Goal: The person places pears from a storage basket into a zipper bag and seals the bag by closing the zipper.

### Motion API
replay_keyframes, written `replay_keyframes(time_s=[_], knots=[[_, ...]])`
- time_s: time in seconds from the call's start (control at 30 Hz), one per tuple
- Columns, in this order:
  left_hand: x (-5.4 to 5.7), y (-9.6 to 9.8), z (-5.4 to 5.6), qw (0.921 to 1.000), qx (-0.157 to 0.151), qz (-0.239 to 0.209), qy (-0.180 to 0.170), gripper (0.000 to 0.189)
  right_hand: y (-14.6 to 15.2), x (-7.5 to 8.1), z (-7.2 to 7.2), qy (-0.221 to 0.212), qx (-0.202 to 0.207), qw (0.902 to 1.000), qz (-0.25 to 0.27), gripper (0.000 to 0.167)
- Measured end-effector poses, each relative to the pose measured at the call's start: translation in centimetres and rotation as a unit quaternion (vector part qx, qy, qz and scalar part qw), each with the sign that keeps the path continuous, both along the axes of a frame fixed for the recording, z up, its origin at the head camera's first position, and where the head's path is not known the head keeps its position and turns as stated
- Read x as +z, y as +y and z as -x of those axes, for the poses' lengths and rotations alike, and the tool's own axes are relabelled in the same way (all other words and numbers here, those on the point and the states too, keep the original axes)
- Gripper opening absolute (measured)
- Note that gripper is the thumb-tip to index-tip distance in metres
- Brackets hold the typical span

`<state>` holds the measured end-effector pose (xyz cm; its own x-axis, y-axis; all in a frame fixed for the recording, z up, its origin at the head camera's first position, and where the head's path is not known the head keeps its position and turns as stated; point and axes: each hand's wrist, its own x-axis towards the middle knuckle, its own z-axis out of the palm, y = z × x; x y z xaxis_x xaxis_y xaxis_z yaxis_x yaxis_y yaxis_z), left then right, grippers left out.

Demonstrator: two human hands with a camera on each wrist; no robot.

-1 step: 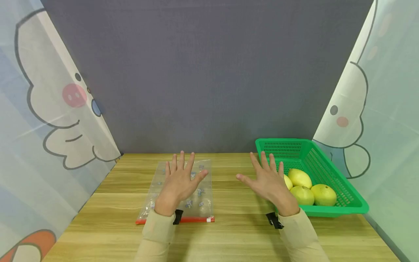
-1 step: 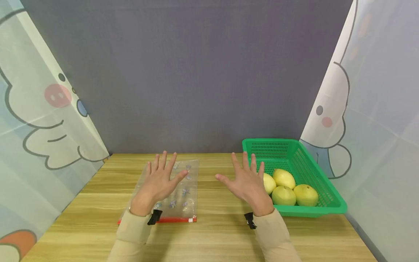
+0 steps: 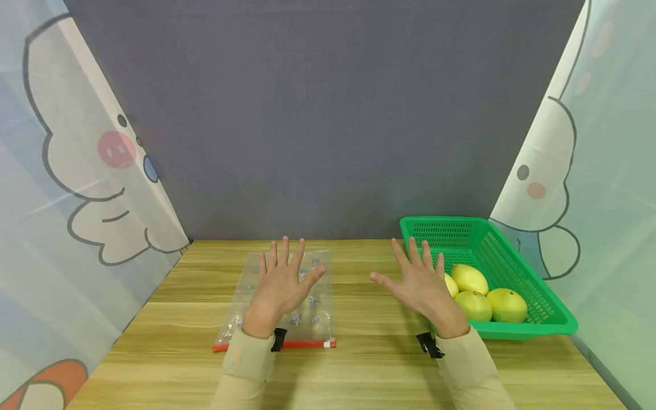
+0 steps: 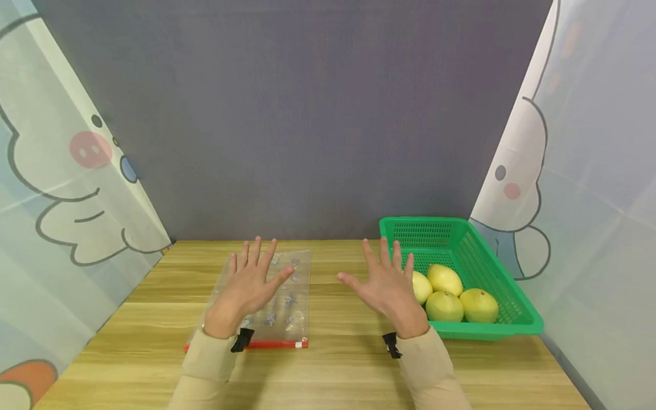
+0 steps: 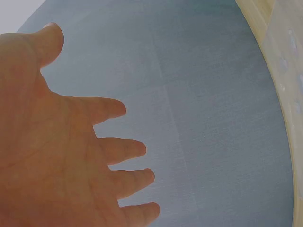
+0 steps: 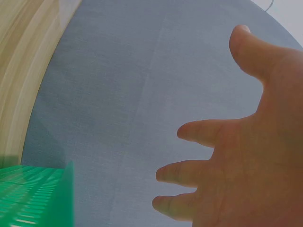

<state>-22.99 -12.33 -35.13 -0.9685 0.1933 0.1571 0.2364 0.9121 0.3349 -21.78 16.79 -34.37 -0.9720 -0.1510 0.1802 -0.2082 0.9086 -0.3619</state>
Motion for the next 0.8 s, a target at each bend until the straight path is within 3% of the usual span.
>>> replay_keyframes(time_s=[0.8], knots=[[-0.26,0.09,0.24,0.9998,-0.006,-0.005,-0.019,0.089,-0.29,0.18,-0.30,0.009,0.006,0.9999,0.004,0.097]])
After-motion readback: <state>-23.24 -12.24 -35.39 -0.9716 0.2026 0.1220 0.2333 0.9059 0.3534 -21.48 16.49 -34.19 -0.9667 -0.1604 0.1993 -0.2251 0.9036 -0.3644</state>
